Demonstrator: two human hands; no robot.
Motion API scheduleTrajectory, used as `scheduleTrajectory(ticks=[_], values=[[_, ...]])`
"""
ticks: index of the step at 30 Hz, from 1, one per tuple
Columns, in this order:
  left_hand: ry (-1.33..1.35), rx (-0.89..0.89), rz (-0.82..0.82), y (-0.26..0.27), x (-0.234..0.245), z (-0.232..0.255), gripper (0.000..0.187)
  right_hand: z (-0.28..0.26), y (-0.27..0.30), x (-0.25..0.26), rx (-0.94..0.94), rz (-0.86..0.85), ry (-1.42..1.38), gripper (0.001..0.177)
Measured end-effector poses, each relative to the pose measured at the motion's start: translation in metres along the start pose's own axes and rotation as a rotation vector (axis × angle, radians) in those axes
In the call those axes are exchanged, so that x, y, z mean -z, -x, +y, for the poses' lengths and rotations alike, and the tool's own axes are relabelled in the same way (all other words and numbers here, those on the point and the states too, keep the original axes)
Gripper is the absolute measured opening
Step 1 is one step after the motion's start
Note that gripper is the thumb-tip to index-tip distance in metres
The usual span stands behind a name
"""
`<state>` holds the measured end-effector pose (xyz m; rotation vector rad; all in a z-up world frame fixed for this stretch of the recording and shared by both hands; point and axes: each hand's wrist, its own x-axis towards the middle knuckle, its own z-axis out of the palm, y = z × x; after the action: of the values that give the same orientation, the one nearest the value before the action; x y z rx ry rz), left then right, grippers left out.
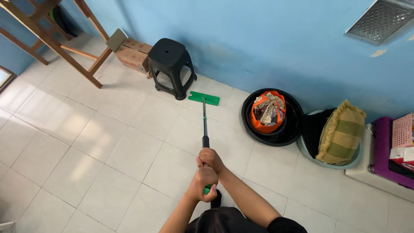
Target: The person is using a flat mop to clean a tiled floor in a utility area.
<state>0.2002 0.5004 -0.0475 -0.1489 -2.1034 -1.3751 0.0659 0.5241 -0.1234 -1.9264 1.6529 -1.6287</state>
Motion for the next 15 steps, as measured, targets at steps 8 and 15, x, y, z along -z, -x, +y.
scheduleTrajectory(ticks=[8, 15], values=[[0.04, -0.015, 0.078, -0.055, 0.046, -0.042, 0.013, 0.045, -0.07, -0.003, 0.008, 0.05, -0.009, 0.039], [0.075, -0.029, 0.046, -0.093, 0.085, -0.067, 0.014, 0.071, -0.115, -0.008, 0.008, 0.061, 0.022, 0.04]])
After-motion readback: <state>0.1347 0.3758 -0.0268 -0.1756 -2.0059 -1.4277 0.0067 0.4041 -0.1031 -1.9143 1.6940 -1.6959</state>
